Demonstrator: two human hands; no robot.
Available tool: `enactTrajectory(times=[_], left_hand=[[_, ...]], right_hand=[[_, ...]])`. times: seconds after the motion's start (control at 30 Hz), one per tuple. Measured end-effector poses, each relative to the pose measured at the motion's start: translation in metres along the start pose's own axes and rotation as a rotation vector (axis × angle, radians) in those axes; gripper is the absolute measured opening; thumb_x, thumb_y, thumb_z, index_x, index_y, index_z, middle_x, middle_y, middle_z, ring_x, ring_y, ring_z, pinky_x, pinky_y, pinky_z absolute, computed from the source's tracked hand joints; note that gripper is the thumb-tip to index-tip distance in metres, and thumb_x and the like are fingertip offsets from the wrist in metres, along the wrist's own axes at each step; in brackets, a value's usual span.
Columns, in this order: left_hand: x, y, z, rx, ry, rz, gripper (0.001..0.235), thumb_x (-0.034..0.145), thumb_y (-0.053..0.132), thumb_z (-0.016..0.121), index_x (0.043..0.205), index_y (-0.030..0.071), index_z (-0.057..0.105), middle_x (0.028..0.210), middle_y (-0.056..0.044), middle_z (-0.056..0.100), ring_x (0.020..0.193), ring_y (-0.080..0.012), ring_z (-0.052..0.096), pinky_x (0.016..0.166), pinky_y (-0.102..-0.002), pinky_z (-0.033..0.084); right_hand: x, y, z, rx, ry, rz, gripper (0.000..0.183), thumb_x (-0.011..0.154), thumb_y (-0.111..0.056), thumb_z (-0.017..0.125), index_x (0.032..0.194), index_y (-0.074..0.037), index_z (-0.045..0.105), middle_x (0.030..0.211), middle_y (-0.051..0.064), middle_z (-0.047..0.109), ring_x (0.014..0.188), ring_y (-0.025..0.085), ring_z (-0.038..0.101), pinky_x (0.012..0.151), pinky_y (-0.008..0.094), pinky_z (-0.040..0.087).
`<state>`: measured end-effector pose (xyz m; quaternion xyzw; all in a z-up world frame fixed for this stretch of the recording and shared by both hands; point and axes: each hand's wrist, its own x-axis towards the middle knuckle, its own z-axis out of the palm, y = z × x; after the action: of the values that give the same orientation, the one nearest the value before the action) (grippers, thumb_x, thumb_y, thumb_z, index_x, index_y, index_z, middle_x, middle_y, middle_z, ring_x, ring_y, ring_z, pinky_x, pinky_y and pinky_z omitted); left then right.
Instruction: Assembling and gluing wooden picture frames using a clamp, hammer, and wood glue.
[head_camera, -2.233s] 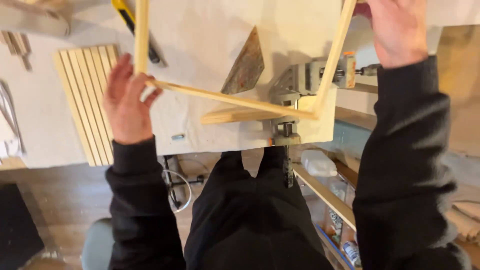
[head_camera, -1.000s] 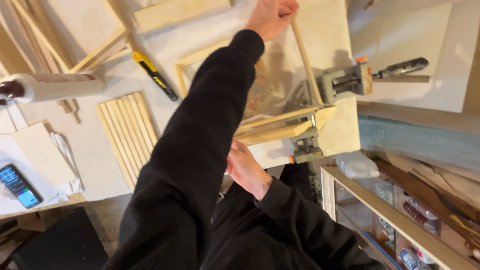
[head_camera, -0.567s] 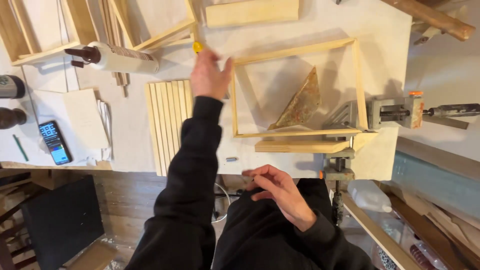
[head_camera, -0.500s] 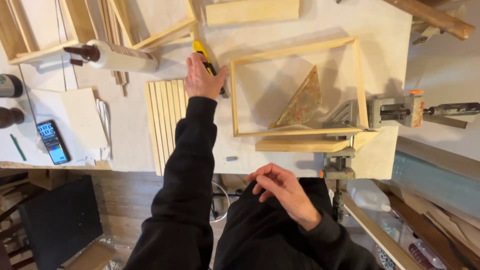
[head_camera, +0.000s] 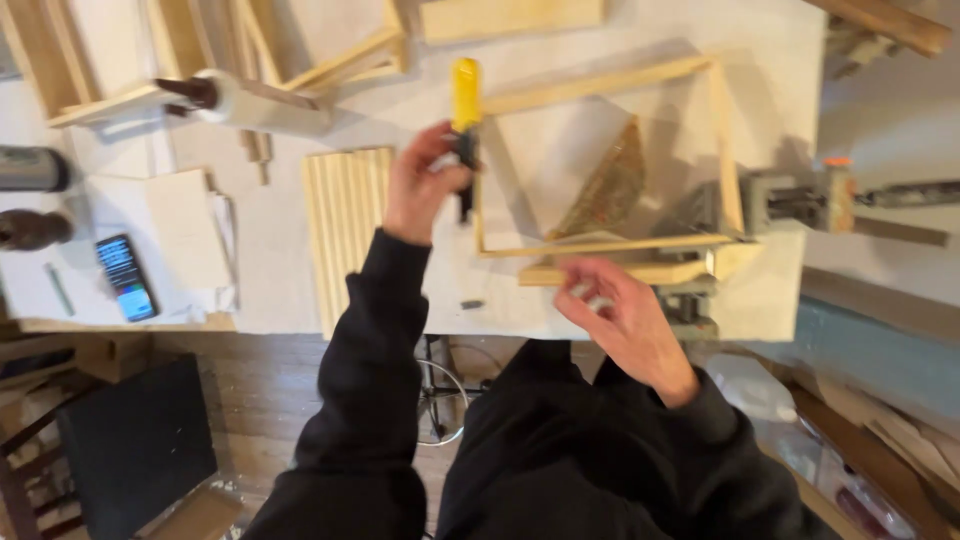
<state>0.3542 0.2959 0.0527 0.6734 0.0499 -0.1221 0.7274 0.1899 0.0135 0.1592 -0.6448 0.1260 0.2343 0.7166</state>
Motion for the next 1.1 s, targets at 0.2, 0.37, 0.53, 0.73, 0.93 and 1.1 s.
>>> enactTrajectory(times=[0.2, 0.37, 0.53, 0.73, 0.93, 1.1], left_hand=[[-0.118, 0.066, 0.183, 0.189, -0.59, -0.071, 0.037, 0.094, 0.003, 0.072, 0.13, 0.002, 0.066, 0.121, -0.01, 0.074, 0.116, -0.0206, 0.071, 0.099, -0.035, 0.058], [-0.16, 0.029, 0.231, 0.853, -0.379, 0.479, 0.045, 0.089, 0.014, 0.075, 0.133, 0.011, 0.064, 0.139, -0.007, 0.061, 0.129, -0.0327, 0.057, 0.108, -0.046, 0.046], [-0.159, -0.031, 0.24, 1.055, -0.354, 0.541, 0.051, 0.086, 0.009, 0.071, 0.136, 0.006, 0.063, 0.144, -0.011, 0.055, 0.113, -0.029, 0.059, 0.089, -0.044, 0.046], [-0.151, -0.058, 0.246, 1.148, -0.31, 0.527, 0.048, 0.084, 0.005, 0.064, 0.132, 0.009, 0.066, 0.131, -0.005, 0.06, 0.097, -0.0237, 0.061, 0.082, -0.041, 0.045], [-0.145, -0.059, 0.25, 1.094, -0.288, 0.535, 0.042, 0.084, 0.008, 0.066, 0.127, 0.007, 0.068, 0.122, -0.004, 0.06, 0.092, -0.0234, 0.06, 0.081, -0.04, 0.045], [-0.145, -0.064, 0.249, 1.119, -0.306, 0.545, 0.04, 0.084, 0.008, 0.068, 0.125, 0.007, 0.069, 0.122, -0.004, 0.061, 0.091, -0.0229, 0.059, 0.08, -0.039, 0.045]], right_hand=[[-0.034, 0.056, -0.061, -0.327, 0.129, -0.095, 0.029, 0.093, -0.018, 0.079, 0.117, -0.003, 0.072, 0.1, 0.004, 0.078, 0.084, 0.014, 0.073, 0.074, 0.027, 0.062], [-0.082, 0.087, -0.106, 0.006, 0.418, -0.362, 0.023, 0.096, -0.007, 0.076, 0.116, -0.008, 0.064, 0.117, 0.007, 0.077, 0.106, 0.012, 0.071, 0.096, 0.03, 0.058], [-0.058, 0.101, -0.144, -0.496, 0.668, -0.269, 0.022, 0.095, -0.003, 0.08, 0.115, -0.006, 0.07, 0.108, 0.01, 0.076, 0.09, 0.016, 0.071, 0.081, 0.029, 0.057], [-0.036, 0.096, -0.165, -0.784, 0.465, -0.485, 0.031, 0.094, 0.004, 0.075, 0.123, -0.004, 0.068, 0.122, 0.015, 0.071, 0.11, 0.031, 0.071, 0.096, 0.037, 0.057], [-0.026, 0.106, -0.177, -0.89, 0.432, -0.502, 0.03, 0.094, 0.005, 0.075, 0.122, -0.004, 0.067, 0.123, 0.015, 0.071, 0.112, 0.033, 0.069, 0.096, 0.04, 0.058], [-0.029, 0.109, -0.176, -0.883, 0.379, -0.504, 0.033, 0.092, 0.007, 0.074, 0.123, -0.004, 0.067, 0.126, 0.015, 0.072, 0.109, 0.031, 0.07, 0.095, 0.04, 0.059]])
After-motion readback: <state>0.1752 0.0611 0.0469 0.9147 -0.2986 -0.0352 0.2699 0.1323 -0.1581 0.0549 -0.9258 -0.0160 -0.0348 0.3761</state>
